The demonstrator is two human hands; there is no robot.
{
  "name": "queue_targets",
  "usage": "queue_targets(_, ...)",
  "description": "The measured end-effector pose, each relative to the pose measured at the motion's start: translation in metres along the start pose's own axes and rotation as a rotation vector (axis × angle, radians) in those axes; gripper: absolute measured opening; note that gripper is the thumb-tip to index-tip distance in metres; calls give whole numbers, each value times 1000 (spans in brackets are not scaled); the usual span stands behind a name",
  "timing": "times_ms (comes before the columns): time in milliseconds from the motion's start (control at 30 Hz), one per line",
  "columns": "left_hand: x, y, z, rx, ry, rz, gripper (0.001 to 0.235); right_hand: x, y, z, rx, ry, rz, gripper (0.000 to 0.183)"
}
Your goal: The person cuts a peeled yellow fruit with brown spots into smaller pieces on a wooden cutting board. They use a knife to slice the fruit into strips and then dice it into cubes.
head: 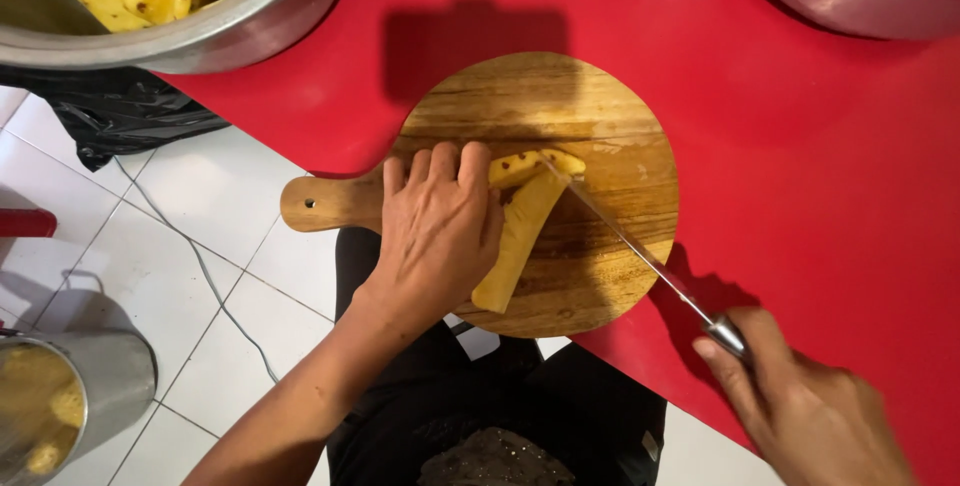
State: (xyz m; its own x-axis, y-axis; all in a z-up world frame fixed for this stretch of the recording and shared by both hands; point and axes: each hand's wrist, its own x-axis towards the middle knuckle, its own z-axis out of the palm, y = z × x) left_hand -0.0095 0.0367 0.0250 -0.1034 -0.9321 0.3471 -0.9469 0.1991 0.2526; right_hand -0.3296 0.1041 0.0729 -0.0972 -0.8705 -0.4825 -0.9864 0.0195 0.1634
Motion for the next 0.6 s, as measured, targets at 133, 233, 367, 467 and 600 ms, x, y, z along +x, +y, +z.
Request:
queue_targets(133, 0, -2, 2, -5, 8, 12, 13, -2, 20, -2, -382, 383, -140, 50)
queue_targets(233, 2, -1, 3, -8, -1, 16, 11, 1, 29, -2, -521, 669, -274, 48)
queue_targets(367, 5, 2, -8, 55, 44, 32, 13, -4, 15, -16, -559, 489, -211, 61)
queue_targets(467, 10, -3, -33, 123, 105, -52, 16, -4, 19, -14, -528, 494, -239, 55)
queue_targets(600, 1, -16, -31, 59, 75, -99, 20, 0, 10, -11, -472, 389, -90, 67)
